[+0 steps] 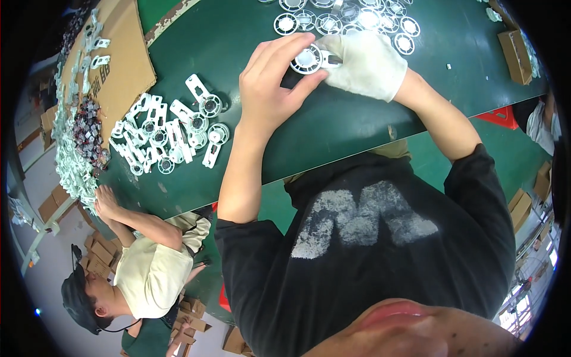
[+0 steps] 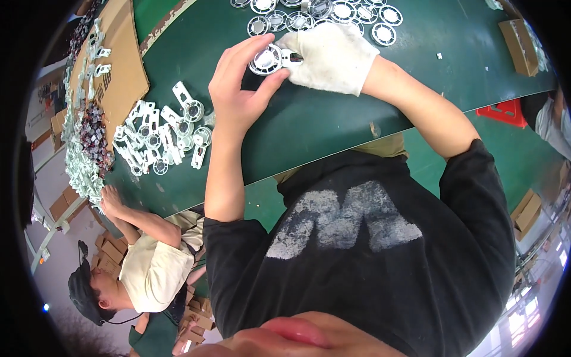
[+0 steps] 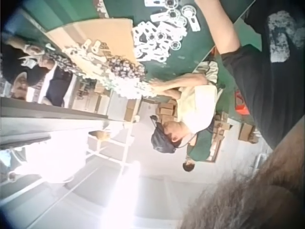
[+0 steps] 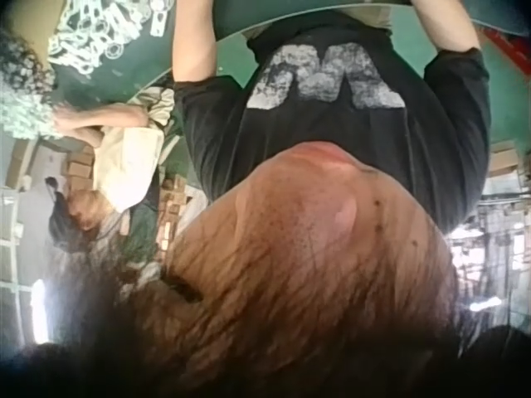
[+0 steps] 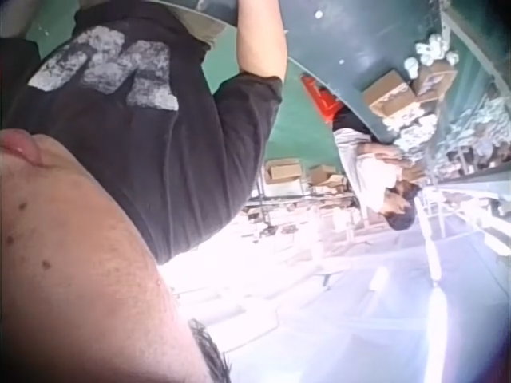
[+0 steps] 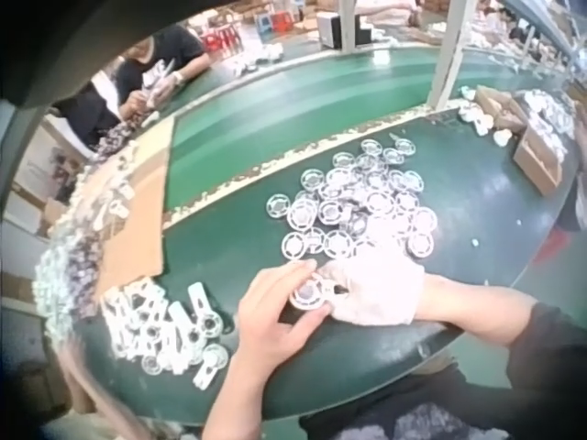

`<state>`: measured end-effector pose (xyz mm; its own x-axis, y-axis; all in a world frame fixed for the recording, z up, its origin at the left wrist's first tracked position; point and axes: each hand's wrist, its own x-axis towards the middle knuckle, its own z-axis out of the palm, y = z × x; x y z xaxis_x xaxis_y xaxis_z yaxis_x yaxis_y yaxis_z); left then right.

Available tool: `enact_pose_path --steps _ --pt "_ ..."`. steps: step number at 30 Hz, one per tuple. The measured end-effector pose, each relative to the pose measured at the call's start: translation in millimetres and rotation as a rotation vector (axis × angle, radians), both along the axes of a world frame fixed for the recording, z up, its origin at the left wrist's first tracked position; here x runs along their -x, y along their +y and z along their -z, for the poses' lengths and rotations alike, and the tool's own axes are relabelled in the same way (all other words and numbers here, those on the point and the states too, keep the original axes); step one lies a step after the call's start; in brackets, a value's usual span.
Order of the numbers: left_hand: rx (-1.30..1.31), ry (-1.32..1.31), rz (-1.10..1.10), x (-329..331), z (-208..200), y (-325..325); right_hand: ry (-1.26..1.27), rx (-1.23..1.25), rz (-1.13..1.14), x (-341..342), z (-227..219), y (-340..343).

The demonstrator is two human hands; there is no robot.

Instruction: The person assembles small circular metal components into white plastic brackets by hand on an industrial assembly line.

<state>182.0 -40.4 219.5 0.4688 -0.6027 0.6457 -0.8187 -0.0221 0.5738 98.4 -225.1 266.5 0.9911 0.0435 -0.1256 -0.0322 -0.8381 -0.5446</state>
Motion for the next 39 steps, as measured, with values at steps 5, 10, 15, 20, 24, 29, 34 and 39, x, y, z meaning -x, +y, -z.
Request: enact_pose_path --steps 5,10,15,20,24,29,34,39 --pt "-0.077 0.100 -0.112 6.7 -1.1 -1.8 -0.031 0.102 0.010 0.3 0.8 -1.1" --pt "-0.071 0.152 -0.070 7.1 -2.8 -1.5 -0.058 0.113 -0.038 0.5 0.8 -3.1" --pt "-0.026 0.051 -0.101 1.9 4.2 0.4 -0.044 0.053 0.021 0.9 -2.6 -1.1" --pt "-0.046 -0.010 -0.122 4.6 1.1 0.7 -0.071 0.020 0.002 2.2 0.4 -1.9" --pt "-0.019 -0.050 -0.061 -2.2 -1.7 3.8 -0.067 0.037 -0.013 1.8 -1.7 -0.9" --pt "0.014 -0.105 -0.024 -6.1 -4.3 1.8 -0.075 0.054 -0.008 1.4 -5.6 -0.5" --pt "0.006 -0.116 0.002 -6.4 -8.0 3.7 -0.070 0.016 -0.003 2.4 -7.8 2.1" --pt "0.023 -0.146 0.051 -10.0 -6.4 4.3 -0.111 -0.029 -0.010 3.0 1.0 -0.8"
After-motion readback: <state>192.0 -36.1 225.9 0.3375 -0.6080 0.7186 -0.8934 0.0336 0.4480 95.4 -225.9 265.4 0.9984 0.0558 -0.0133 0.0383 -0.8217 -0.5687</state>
